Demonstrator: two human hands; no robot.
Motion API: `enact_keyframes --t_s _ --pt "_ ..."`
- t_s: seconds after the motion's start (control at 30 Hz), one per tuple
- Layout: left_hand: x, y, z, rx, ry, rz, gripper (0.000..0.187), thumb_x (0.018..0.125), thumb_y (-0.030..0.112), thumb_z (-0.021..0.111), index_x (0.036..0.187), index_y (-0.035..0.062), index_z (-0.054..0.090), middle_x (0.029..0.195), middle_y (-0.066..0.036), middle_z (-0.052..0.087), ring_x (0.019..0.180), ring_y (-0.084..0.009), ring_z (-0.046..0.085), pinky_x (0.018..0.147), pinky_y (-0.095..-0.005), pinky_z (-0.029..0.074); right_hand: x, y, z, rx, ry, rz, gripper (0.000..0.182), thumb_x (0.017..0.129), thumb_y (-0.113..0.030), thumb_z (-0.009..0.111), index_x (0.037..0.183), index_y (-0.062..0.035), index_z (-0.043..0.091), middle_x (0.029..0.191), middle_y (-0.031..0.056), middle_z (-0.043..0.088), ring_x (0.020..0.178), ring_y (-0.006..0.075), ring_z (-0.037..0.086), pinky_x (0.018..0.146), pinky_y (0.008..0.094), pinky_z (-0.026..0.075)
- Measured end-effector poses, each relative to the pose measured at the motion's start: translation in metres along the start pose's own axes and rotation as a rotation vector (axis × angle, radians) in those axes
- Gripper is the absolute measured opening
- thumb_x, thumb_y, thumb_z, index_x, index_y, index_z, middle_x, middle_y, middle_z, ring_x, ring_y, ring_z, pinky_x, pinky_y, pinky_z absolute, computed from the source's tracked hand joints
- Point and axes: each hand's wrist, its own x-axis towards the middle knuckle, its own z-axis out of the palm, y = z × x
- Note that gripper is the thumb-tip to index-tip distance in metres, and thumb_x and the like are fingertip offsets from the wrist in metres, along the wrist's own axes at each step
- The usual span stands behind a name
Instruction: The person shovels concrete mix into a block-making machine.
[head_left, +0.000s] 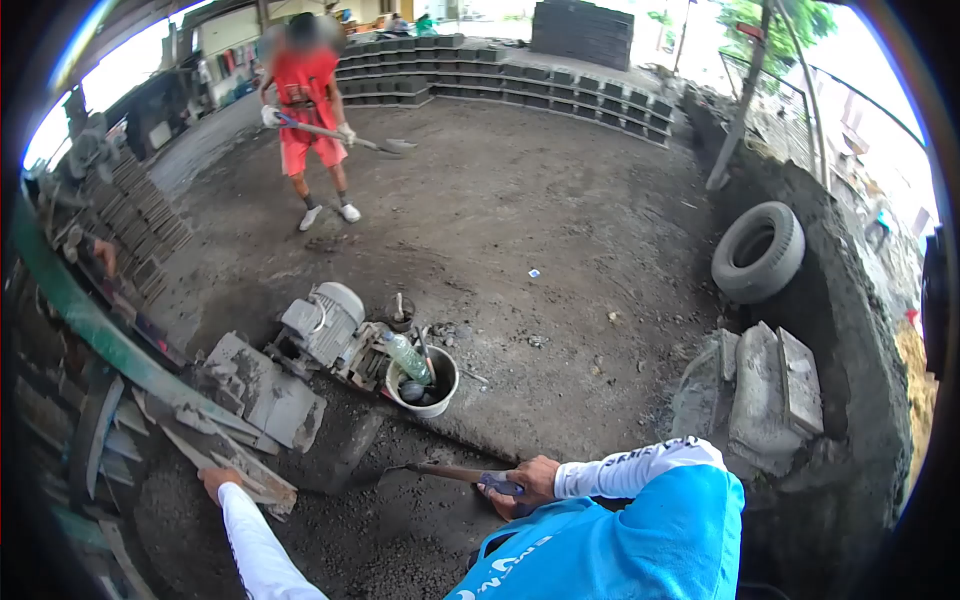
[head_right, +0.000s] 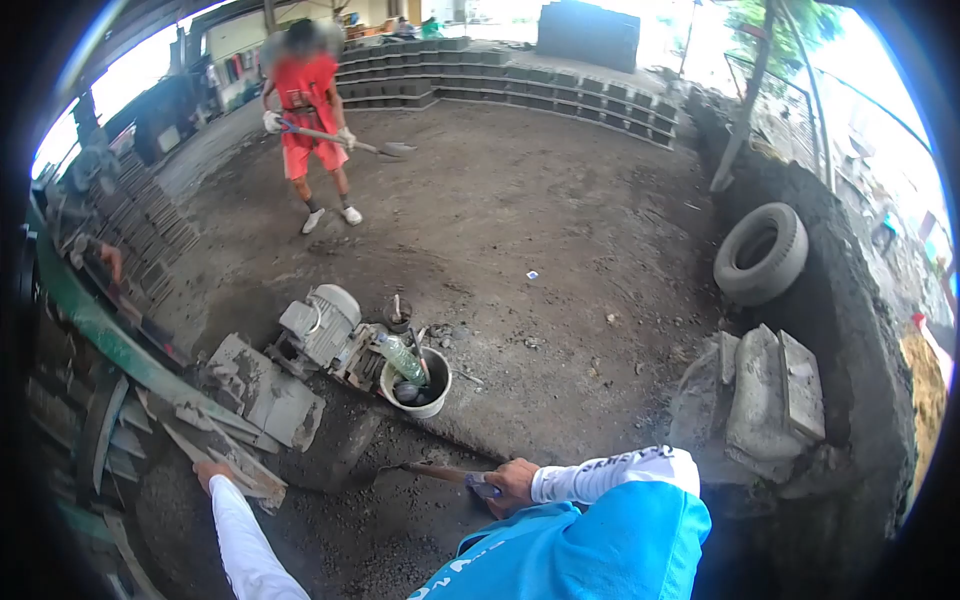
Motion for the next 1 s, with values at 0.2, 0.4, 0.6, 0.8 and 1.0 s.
enact_keyframes --t_s 0.2,0.4,0.6,0.8,1.0 --pt "0.009 -0.013 0.009 0.045 0.082 -0.071 0.061 0.087 0.022 0.065 0.131 -0.0072 0.035 0.119 -0.024 0.063 0.109 -0.0352 0.066 0.089 -0.0445 0.055 -0.005 0.007 0.025 -0.023 0.069 0.064 0.037 0.069 -0.040 0.075 0.083 -0.0090 0.062 0.069 0.0187 0.065 0.064 0.0411 0.065 0.058 0.0497 0.053" --pt "-0.021 0.008 -0.013 -0.100 0.116 -0.189 0.026 0.095 0.014 0.054 0.118 0.0025 0.049 0.115 -0.020 0.067 0.105 -0.0357 0.067 0.085 -0.0480 0.055 0.004 -0.013 0.026 -0.021 -0.106 0.313 0.042 0.071 -0.041 0.069 0.093 -0.0061 0.064 0.083 0.0237 0.069 0.081 0.0432 0.068 0.075 0.0479 0.055" --pt "-0.037 0.016 -0.026 -0.076 0.102 -0.187 0.026 0.096 0.015 0.055 0.118 0.0024 0.049 0.111 -0.019 0.068 0.103 -0.0351 0.068 0.083 -0.0465 0.056 0.014 -0.033 0.014 -0.054 -0.145 0.295 0.042 0.072 -0.039 0.067 0.094 -0.0024 0.063 0.087 0.0245 0.070 0.082 0.0426 0.068 0.077 0.0482 0.055" --pt "-0.036 0.013 -0.024 -0.092 0.106 -0.185 0.032 0.094 0.016 0.059 0.120 0.0028 0.048 0.112 -0.019 0.067 0.104 -0.0351 0.068 0.084 -0.0461 0.056 0.015 -0.027 0.014 -0.053 -0.125 0.228 0.041 0.072 -0.039 0.066 0.093 -0.0030 0.063 0.086 0.0226 0.070 0.082 0.0419 0.069 0.077 0.0483 0.055" --pt "-0.037 0.013 -0.025 -0.061 0.131 -0.167 0.045 0.087 0.020 0.067 0.122 -0.0002 0.047 0.116 -0.020 0.066 0.105 -0.0350 0.067 0.088 -0.0454 0.055 0.017 -0.021 0.012 -0.013 -0.045 0.259 0.038 0.072 -0.040 0.067 0.090 -0.0070 0.062 0.080 0.0225 0.068 0.078 0.0441 0.067 0.072 0.0504 0.054"
